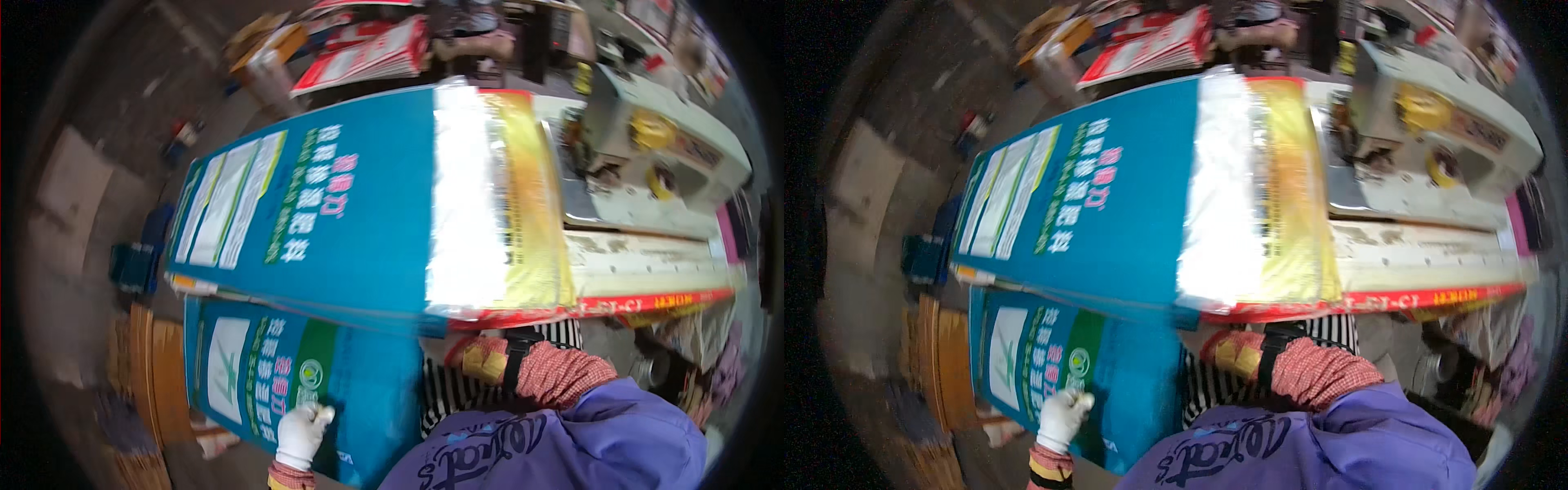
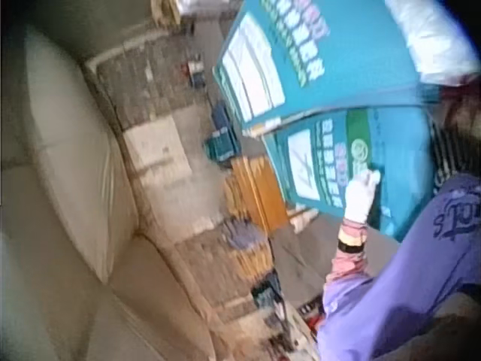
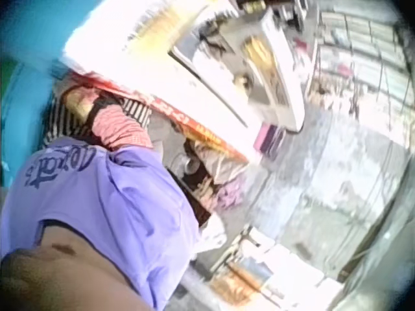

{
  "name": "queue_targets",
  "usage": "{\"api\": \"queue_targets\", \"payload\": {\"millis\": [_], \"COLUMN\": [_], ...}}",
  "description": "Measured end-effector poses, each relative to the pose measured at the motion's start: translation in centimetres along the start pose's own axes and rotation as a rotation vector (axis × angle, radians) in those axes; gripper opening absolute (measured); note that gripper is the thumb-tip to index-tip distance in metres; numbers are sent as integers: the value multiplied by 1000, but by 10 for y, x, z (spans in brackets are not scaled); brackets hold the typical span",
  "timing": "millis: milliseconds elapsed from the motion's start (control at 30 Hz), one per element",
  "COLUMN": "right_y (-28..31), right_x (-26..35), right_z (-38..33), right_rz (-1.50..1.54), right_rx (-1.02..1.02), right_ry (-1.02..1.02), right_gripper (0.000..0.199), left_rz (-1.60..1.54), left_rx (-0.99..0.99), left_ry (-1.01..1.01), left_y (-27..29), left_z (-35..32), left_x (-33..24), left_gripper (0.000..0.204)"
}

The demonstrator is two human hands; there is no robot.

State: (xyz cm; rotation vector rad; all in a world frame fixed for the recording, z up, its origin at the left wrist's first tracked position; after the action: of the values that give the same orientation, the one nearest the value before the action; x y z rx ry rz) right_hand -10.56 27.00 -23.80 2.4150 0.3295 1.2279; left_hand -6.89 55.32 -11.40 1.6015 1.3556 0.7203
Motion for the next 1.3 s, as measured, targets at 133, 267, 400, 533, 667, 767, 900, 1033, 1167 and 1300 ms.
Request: {"api": "queue_targets", "payload": {"millis": [133, 267, 400, 533, 667, 767, 900, 1033, 1167, 1300], "right_y": [19, 27, 87, 185, 236, 239, 234, 229, 222, 219], "right_x": [13, 16, 48, 50, 41, 49, 73, 91, 122, 112], "right_z": [-28, -67, -96, -69, -2, 21, 52, 42, 46, 68], "right_rz": [-456, -675, -379, 372, 1056, 811, -201, 20, 53, 301], "right_rx": [226, 578, 561, -64, -286, -239, -168, -281, -217, -203], "right_ry": [81, 337, 542, 535, 275, -13, 87, 227, 407, 286], "right_gripper": [36, 37, 27, 21, 32, 34, 55, 56, 39, 50], "left_rz": [-287, -78, 129, -260, -87, 73, -64, -469, -1012, -942], "left_rx": [-278, -545, -482, -359, -477, -582, -450, -162, 103, 11], "left_ry": [-515, -933, -723, -730, -803, -887, -865, -700, -647, -607], "left_y": [73, 77, 60, 66, 82, 83, 88, 86, 84, 100], "left_z": [58, 90, 138, 157, 133, 118, 124, 161, 176, 185], "left_x": [-156, -289, -318, -302, -317, -326, -321, -302, -307, -287], "left_gripper": [26, 25, 22, 18, 15, 16, 20, 30, 28, 17]}}
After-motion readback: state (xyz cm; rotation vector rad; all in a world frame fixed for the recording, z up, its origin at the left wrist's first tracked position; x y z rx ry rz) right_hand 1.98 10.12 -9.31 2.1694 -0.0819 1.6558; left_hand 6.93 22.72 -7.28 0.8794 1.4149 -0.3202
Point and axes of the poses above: each hand's wrist, its own z-axis towards the middle knuckle, its own y-axis out of the back of the hand, x = y × z, the point moved 7 cm from there along z, towards the middle knuckle, and after that the axes turned 9 degrees about z, right-handed, at the moved point
